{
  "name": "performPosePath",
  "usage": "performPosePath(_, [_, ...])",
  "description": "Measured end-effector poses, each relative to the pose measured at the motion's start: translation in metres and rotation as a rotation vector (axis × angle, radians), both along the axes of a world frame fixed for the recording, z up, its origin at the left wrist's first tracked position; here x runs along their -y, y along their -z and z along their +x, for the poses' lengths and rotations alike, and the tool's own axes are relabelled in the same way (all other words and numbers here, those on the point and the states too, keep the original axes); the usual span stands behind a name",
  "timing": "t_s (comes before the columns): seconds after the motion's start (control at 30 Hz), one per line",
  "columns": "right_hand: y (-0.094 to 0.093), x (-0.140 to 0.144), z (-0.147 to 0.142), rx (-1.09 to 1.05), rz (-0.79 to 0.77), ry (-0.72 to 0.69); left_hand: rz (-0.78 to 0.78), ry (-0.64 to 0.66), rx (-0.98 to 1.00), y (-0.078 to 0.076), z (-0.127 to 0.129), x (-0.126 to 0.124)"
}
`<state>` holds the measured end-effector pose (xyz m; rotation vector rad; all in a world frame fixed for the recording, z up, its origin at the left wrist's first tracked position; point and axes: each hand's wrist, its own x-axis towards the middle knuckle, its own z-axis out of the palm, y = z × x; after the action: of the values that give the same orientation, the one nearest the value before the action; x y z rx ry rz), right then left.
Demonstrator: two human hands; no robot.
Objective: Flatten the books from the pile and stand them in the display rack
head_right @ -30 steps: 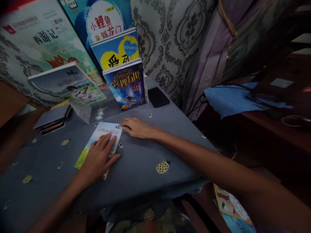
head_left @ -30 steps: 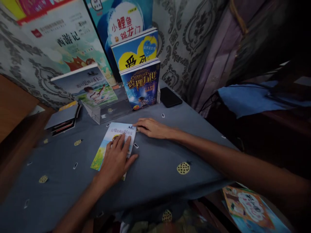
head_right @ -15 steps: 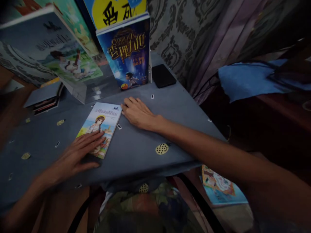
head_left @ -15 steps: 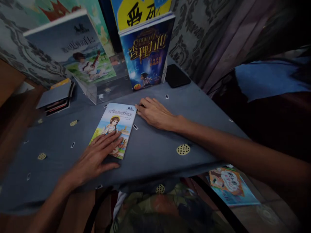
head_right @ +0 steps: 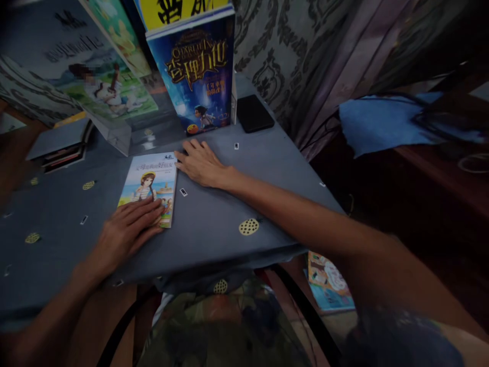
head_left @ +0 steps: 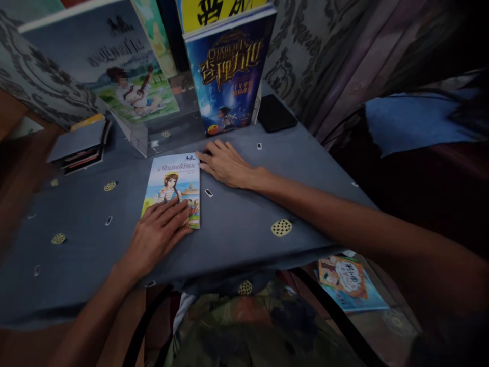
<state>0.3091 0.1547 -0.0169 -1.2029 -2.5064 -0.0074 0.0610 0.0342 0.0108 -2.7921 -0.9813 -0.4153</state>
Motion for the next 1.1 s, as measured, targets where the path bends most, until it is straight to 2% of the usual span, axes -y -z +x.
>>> performPosePath(0.17, [0.004,0.026,0.007,-0.074,-0.025,-0.121,-0.02,-0.002,0.091,0.004,0.0,0.002])
performPosePath(0.5, [-0.001,0.078,0.008,-0.167,-0.141,-0.368,-0.06,0.005,0.124,0.004,-0.003,0.002])
performPosePath(0.8, [-0.012,0.089,0.008,-0.34,-0.279,-0.469,-0.082,0.006,0.144,0.001,-0.001,0.003])
performPosePath(0.93, [-0.011,0.092,0.007,-0.389,-0.245,-0.547,-0.082,0.013,0.152,0.003,-0.002,0.004])
performPosePath(1.1, [-0.011,0.096,0.006,-0.235,-0.083,-0.597,-0.086,0.001,0.112,0.006,-0.002,0.005])
